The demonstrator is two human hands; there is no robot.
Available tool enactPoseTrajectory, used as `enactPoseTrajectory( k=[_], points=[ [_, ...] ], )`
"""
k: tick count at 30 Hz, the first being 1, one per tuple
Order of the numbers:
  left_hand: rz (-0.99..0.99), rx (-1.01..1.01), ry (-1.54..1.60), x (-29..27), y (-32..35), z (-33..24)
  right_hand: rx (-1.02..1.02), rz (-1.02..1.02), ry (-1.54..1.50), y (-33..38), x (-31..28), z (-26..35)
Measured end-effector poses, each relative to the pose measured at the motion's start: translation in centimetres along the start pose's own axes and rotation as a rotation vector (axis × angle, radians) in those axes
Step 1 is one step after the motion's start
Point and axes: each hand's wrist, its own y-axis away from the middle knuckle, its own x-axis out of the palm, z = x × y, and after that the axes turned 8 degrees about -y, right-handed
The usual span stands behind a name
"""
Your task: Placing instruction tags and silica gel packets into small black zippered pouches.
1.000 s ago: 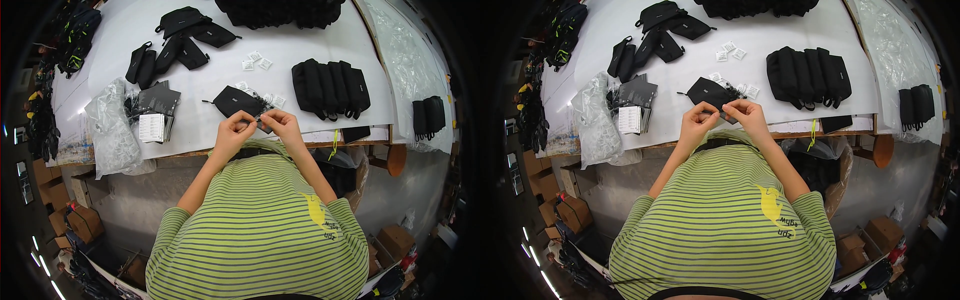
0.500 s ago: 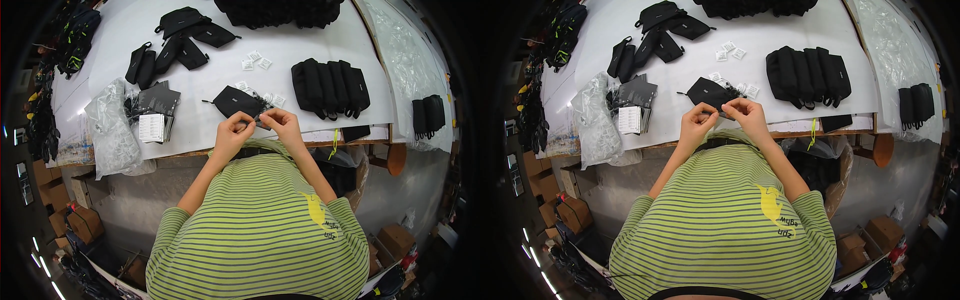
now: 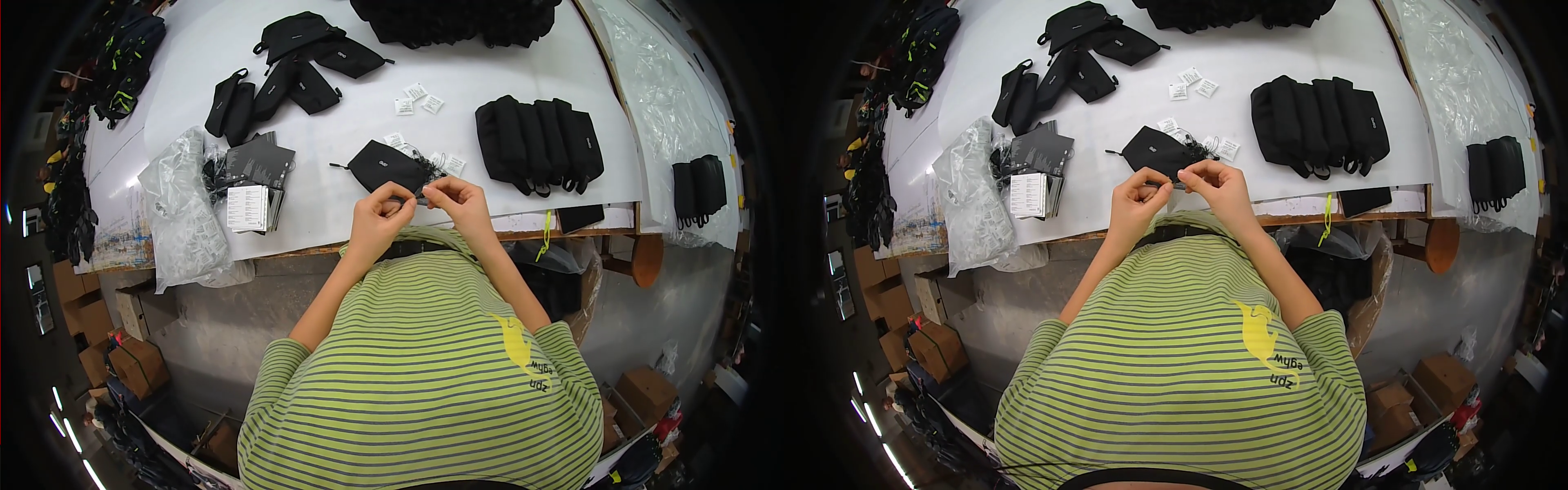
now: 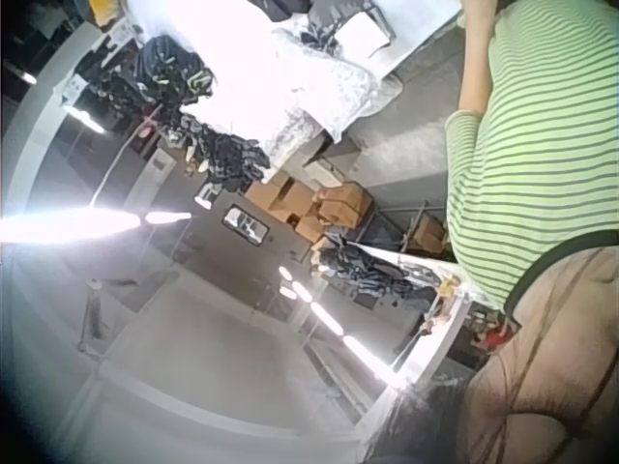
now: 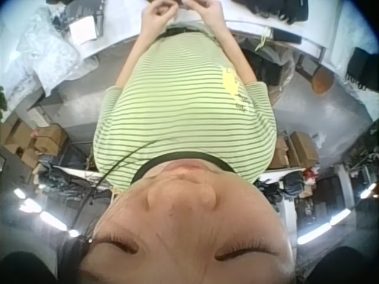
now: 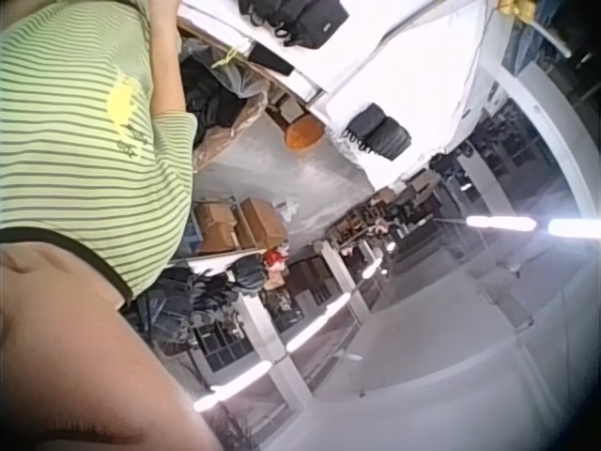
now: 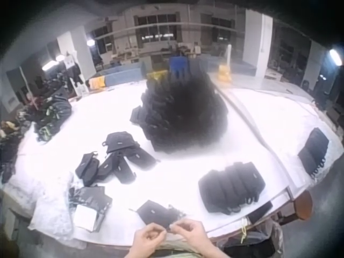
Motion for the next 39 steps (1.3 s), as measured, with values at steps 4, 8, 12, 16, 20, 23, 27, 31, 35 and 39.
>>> enactPoseTrajectory(
  k=[4,8,12,16,20,23,27,31,35,39],
  points=[
    [0.005,-0.004,-0.003,0.0,0.0,-0.1,-0.012,-0.006,0.012,0.1,0.2,0.1],
    [0.023,-0.009,-0.010,-0.1,0.0,0.3,-0.025,-0.008,0.114,0.2,0.2,0.4],
    [0.017,0.002,-0.055,-0.1,0.3,0.4,-0.107,-0.003,0.324,0.6,0.7,1.0],
    [0.011,-0.010,-0.059,-0.6,0.6,0.9,-0.162,0.046,0.413,0.5,1.1,0.9],
    [0.066,-0.054,-0.087,-1.3,1.6,1.2,-0.041,0.202,0.504,-0.8,0.6,1.8],
    [0.253,-0.064,-0.397,-1.6,1.9,0.7,0.062,0.248,0.743,-4.2,0.7,1.8],
    [0.355,0.073,-0.433,-0.2,2.0,0.7,-0.467,0.377,1.248,-6.7,2.9,-4.1],
    [0.350,0.041,-0.487,-0.6,2.4,0.5,-0.434,0.361,1.396,-7.3,3.5,-5.4],
    [-0.008,0.202,-0.297,-1.2,2.3,2.2,-0.422,0.132,1.028,-6.7,2.8,-3.0],
    [-0.331,0.424,-0.717,-2.0,1.5,1.2,-0.285,0.145,0.930,-3.2,3.4,3.1]
  ],
)
